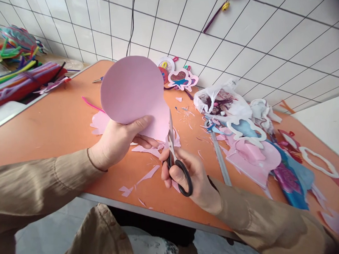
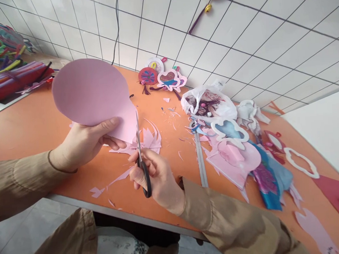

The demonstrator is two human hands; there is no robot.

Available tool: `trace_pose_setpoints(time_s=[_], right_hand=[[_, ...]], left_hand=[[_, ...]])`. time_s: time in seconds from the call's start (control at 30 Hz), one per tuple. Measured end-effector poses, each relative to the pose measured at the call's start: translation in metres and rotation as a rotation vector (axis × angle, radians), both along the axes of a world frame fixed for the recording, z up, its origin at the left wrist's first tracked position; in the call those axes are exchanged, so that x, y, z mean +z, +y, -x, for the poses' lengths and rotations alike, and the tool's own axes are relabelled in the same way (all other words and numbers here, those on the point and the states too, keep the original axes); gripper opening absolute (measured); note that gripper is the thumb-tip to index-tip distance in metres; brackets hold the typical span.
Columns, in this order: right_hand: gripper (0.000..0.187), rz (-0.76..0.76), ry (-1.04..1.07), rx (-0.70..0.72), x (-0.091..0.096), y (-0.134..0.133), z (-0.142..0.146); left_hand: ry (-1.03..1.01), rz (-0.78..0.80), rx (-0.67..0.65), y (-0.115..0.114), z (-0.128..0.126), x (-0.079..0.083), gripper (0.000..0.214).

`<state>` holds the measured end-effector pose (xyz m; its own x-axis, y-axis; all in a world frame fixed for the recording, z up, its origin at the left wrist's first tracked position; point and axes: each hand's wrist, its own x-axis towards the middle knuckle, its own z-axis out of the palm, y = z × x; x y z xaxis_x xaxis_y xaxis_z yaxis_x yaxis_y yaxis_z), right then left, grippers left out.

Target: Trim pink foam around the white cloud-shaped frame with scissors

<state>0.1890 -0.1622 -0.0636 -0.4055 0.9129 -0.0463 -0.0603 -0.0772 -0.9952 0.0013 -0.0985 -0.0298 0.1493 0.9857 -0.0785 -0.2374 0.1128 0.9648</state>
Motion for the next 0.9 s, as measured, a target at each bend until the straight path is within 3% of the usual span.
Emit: trace_pose_setpoints(time_s=[0.9], right_hand=[[0.052, -0.023, -0.062, -0.039, 0.0018, 0.0004, 0.0007]], left_hand=[[0.034, -0.018, -0.088, -0.0045, 0.0043, 0.0044, 0.017]])
